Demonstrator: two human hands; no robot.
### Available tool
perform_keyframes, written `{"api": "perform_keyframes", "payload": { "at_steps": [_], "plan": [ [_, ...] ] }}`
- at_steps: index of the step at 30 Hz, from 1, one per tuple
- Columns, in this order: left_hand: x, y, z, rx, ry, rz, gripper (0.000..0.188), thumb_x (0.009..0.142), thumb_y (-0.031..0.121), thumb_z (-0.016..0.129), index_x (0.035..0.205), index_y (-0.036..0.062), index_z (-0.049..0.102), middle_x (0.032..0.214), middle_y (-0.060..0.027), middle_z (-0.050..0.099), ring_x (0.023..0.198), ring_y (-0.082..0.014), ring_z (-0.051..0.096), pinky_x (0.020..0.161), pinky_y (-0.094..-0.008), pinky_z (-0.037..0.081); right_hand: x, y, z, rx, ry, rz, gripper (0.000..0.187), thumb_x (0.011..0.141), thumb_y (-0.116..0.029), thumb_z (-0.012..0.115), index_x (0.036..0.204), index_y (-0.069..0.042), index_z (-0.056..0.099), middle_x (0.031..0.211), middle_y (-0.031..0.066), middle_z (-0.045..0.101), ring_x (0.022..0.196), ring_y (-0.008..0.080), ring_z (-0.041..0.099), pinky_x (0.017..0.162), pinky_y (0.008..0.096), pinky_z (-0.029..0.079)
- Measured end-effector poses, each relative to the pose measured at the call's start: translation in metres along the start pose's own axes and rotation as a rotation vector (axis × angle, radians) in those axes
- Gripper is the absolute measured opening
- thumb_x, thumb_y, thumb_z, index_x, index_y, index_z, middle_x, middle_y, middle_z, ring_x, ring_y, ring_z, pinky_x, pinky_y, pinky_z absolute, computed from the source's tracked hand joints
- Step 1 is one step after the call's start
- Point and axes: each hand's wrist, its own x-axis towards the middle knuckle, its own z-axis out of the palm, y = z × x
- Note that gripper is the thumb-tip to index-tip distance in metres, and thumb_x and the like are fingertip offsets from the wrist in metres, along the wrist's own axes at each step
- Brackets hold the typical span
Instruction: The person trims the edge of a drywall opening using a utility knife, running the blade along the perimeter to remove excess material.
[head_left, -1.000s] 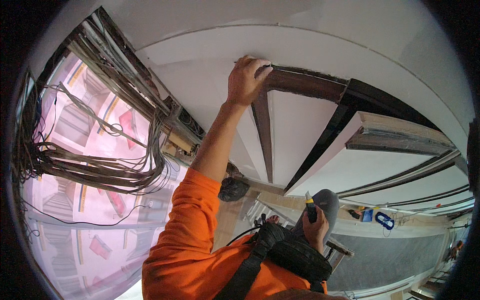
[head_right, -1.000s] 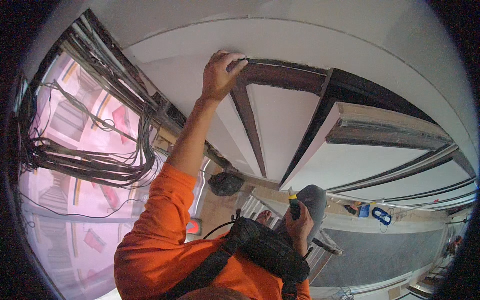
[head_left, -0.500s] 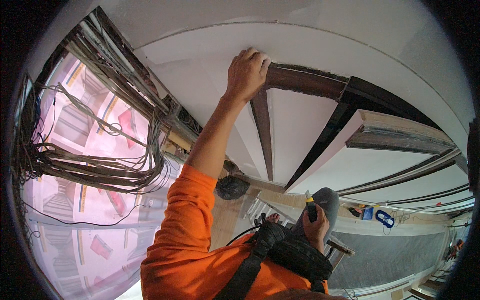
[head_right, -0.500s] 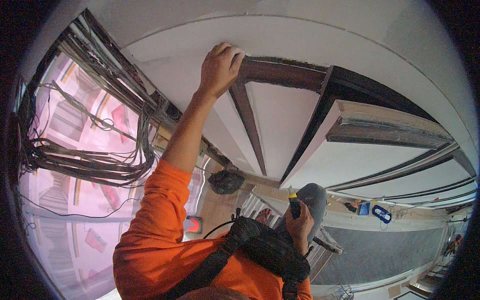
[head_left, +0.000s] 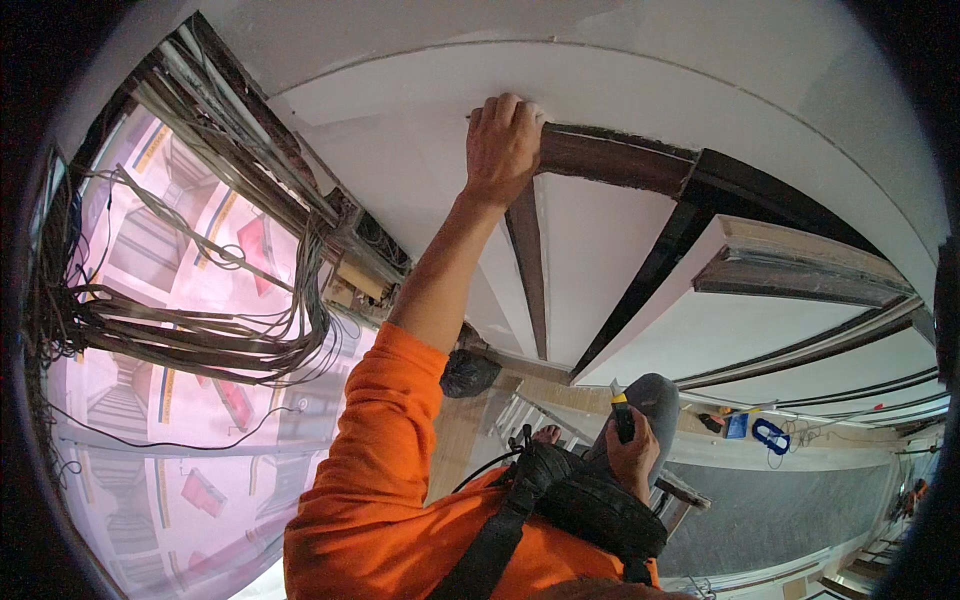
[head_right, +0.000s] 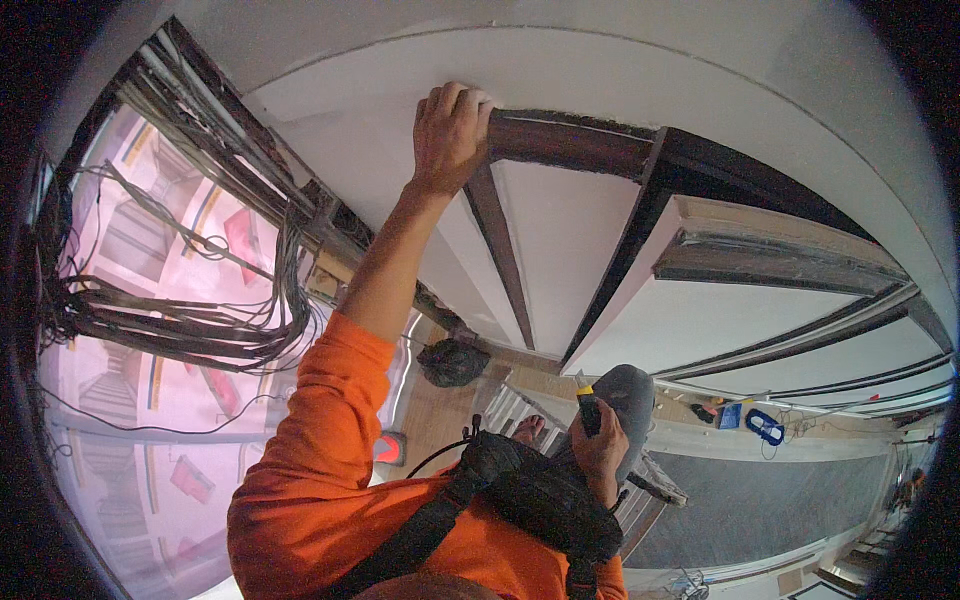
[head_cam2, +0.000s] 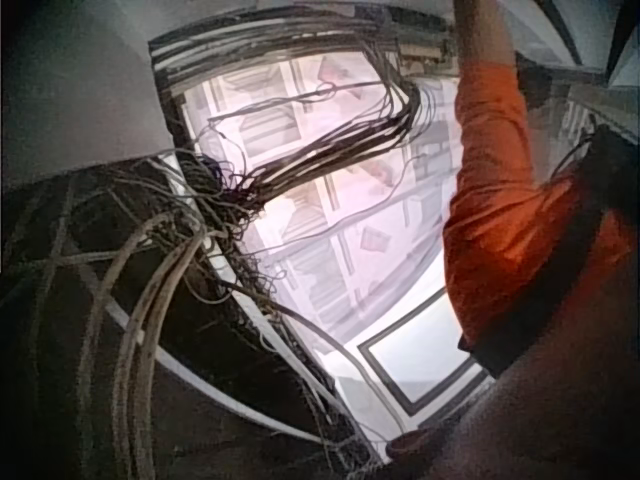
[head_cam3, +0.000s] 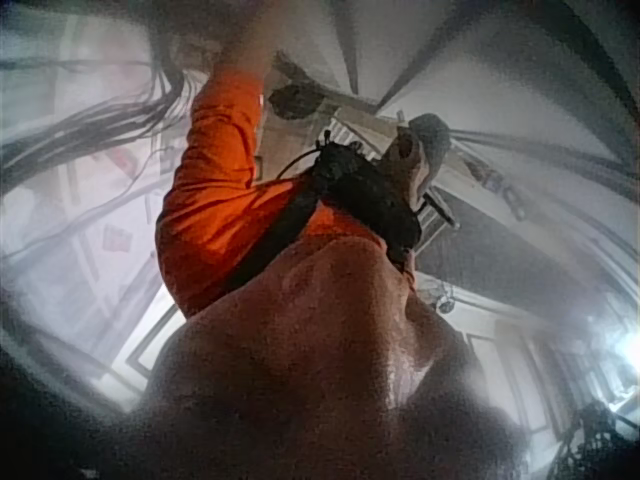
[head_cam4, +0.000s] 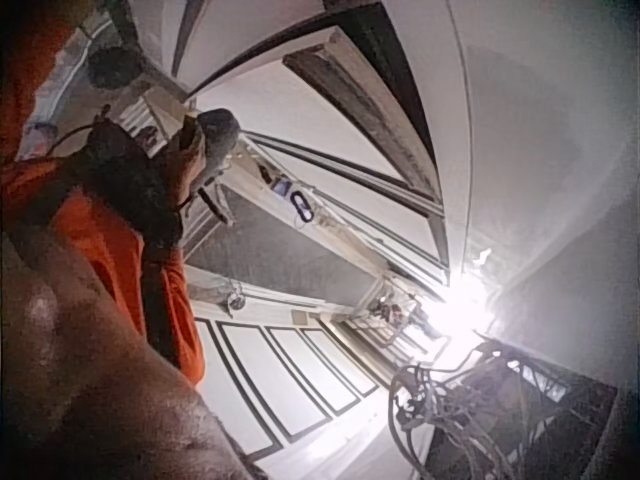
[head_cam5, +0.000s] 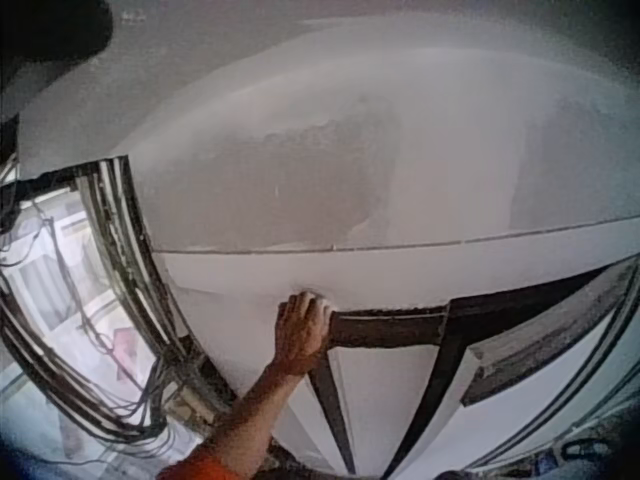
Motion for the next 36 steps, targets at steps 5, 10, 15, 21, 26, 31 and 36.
{"api": "perform_keyframes", "payload": {
  "at_steps": [5, 10, 15, 21, 26, 31, 36],
  "plan": [
    [0.000, 0.003, 0.002, -0.038, 0.056, 0.028, 0.013, 0.091, 0.016, 0.069, 0.101, 0.0091, 0.066, 0.099, -0.0087, 0.062, 0.097, -0.0321, 0.061, 0.084, -0.0462, 0.047, 0.001, -0.001, -0.001, -0.011, -0.022, 0.005, 0.042, 0.086, -0.024, 0.074, 0.122, -0.004, 0.066, 0.113, 0.0175, 0.072, 0.102, 0.0382, 0.071, 0.087, 0.0470, 0.056],
    [0.025, 0.022, 0.009, -0.131, 0.159, 0.082, 0.011, 0.093, 0.016, 0.067, 0.101, 0.0078, 0.065, 0.097, -0.0104, 0.063, 0.094, -0.0334, 0.063, 0.083, -0.0464, 0.048, 0.002, 0.003, 0.001, -0.007, 0.004, -0.028, 0.042, 0.085, -0.024, 0.075, 0.121, -0.003, 0.066, 0.111, 0.0175, 0.073, 0.100, 0.0385, 0.072, 0.085, 0.0459, 0.057],
    [0.017, 0.029, -0.002, -0.307, 0.250, -0.228, 0.011, 0.098, 0.014, 0.060, 0.098, 0.0031, 0.062, 0.085, -0.0145, 0.063, 0.082, -0.0382, 0.063, 0.075, -0.0471, 0.049, 0.005, 0.005, 0.001, -0.011, 0.046, -0.020, 0.041, 0.085, -0.025, 0.076, 0.118, -0.003, 0.067, 0.109, 0.0180, 0.073, 0.098, 0.0386, 0.072, 0.084, 0.0454, 0.057],
    [-0.045, 0.015, -0.011, -0.440, 0.165, -0.363, 0.014, 0.100, 0.014, 0.061, 0.102, 0.0009, 0.066, 0.090, -0.0150, 0.071, 0.077, -0.0310, 0.070, 0.071, -0.0399, 0.055, 0.010, -0.004, -0.002, 0.013, 0.009, 0.029, 0.040, 0.085, -0.025, 0.077, 0.117, -0.003, 0.067, 0.108, 0.0181, 0.073, 0.098, 0.0385, 0.072, 0.084, 0.0453, 0.057],
    [-0.066, 0.011, -0.022, -0.523, 0.110, -0.394, 0.017, 0.101, 0.012, 0.064, 0.113, 0.0023, 0.070, 0.100, -0.0153, 0.075, 0.086, -0.0234, 0.074, 0.076, -0.0346, 0.057, 0.013, -0.003, -0.003, 0.013, -0.007, 0.004, 0.040, 0.086, -0.026, 0.077, 0.117, -0.003, 0.067, 0.108, 0.0178, 0.073, 0.099, 0.0382, 0.072, 0.085, 0.0451, 0.056],
    [-0.050, 0.008, -0.023, -0.610, 0.098, -0.440, 0.019, 0.102, 0.014, 0.064, 0.114, 0.0012, 0.070, 0.100, -0.0162, 0.075, 0.087, -0.0241, 0.075, 0.076, -0.0348, 0.057, 0.015, 0.003, -0.001, 0.001, -0.014, -0.039, 0.040, 0.086, -0.026, 0.077, 0.118, -0.003, 0.067, 0.110, 0.0171, 0.073, 0.100, 0.0373, 0.072, 0.086, 0.0450, 0.056],
    [-0.032, 0.007, -0.019, -0.557, 0.049, -0.393, 0.023, 0.101, 0.021, 0.066, 0.112, 0.0008, 0.071, 0.091, -0.0151, 0.075, 0.082, -0.0250, 0.075, 0.075, -0.0354, 0.057, 0.014, 0.008, 0.001, -0.009, 0.007, -0.047, 0.040, 0.087, -0.026, 0.077, 0.118, -0.003, 0.067, 0.110, 0.0171, 0.073, 0.100, 0.0373, 0.072, 0.085, 0.0454, 0.056]
  ]
}}
